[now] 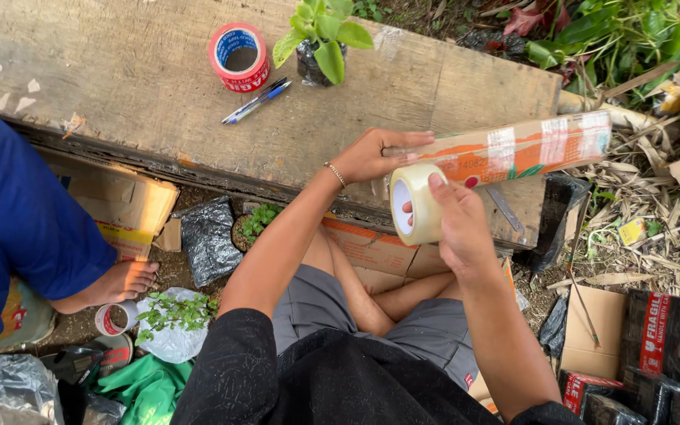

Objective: The person tapes a cardboard box with clear packing tape, then writes on the box with a black pen. The person handles the box and tape by hand and uses a pen to label the package.

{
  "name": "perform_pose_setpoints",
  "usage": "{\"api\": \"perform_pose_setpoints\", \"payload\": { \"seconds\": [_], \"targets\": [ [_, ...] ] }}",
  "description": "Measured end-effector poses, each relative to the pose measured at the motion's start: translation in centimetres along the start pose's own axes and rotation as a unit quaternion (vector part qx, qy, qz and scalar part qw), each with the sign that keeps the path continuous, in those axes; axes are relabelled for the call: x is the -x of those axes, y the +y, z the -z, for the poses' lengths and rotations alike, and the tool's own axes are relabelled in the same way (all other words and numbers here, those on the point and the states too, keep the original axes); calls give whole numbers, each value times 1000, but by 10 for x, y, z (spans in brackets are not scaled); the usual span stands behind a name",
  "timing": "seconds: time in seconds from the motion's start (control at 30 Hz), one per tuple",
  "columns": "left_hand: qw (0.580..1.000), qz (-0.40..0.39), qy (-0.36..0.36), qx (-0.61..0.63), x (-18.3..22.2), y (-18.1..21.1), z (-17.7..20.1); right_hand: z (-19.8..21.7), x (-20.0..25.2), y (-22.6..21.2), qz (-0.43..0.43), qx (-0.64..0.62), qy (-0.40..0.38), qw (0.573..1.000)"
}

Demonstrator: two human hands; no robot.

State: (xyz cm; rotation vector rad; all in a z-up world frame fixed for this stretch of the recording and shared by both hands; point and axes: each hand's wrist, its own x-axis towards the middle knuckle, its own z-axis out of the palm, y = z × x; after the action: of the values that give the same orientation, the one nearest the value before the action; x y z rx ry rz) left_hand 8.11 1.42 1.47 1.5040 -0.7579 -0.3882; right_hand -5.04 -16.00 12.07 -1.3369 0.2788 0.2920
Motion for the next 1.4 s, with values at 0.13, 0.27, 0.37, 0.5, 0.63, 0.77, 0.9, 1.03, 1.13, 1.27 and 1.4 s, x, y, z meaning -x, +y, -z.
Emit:
{"api": "perform_pose_setpoints", "payload": {
  "seconds": [0.13,0.27,0.37,0.5,0.63,0.77,0.9,1.03,1.13,1.27,1.4],
  "targets": [
    [992,-65,15,107,19,-15,14,-3,-13,-12,-20,-2,2,1000],
    [993,-76,64,68,60,-18,-4,-4,-21,-19,-31,3,5,1000],
    [972,-111,139,-155,62,-19,-26,-5,-23,-23,-34,4,7,999],
    [929,-124,246,-248,47,-25,-51,-8,-21,-24,-36,-6,-10,999],
    [929,-120,262,-231,40,-29,-55,-9,-11,-12,15,0,24,1000],
    [917,-126,275,-260,46,-28,-50,-10,3,7,87,22,38,995],
    [932,-65,273,-230,43,-25,-54,-4,9,21,42,32,58,997],
    [926,-76,280,-242,44,-24,-54,0,13,41,26,42,84,995],
    [931,-61,274,-234,42,-24,-52,2,16,59,27,35,93,995],
    [936,-39,262,-233,41,-21,-49,1,18,75,31,23,96,995],
    [934,-68,247,-248,44,-20,-49,5,21,85,23,54,108,992]
  ]
}}
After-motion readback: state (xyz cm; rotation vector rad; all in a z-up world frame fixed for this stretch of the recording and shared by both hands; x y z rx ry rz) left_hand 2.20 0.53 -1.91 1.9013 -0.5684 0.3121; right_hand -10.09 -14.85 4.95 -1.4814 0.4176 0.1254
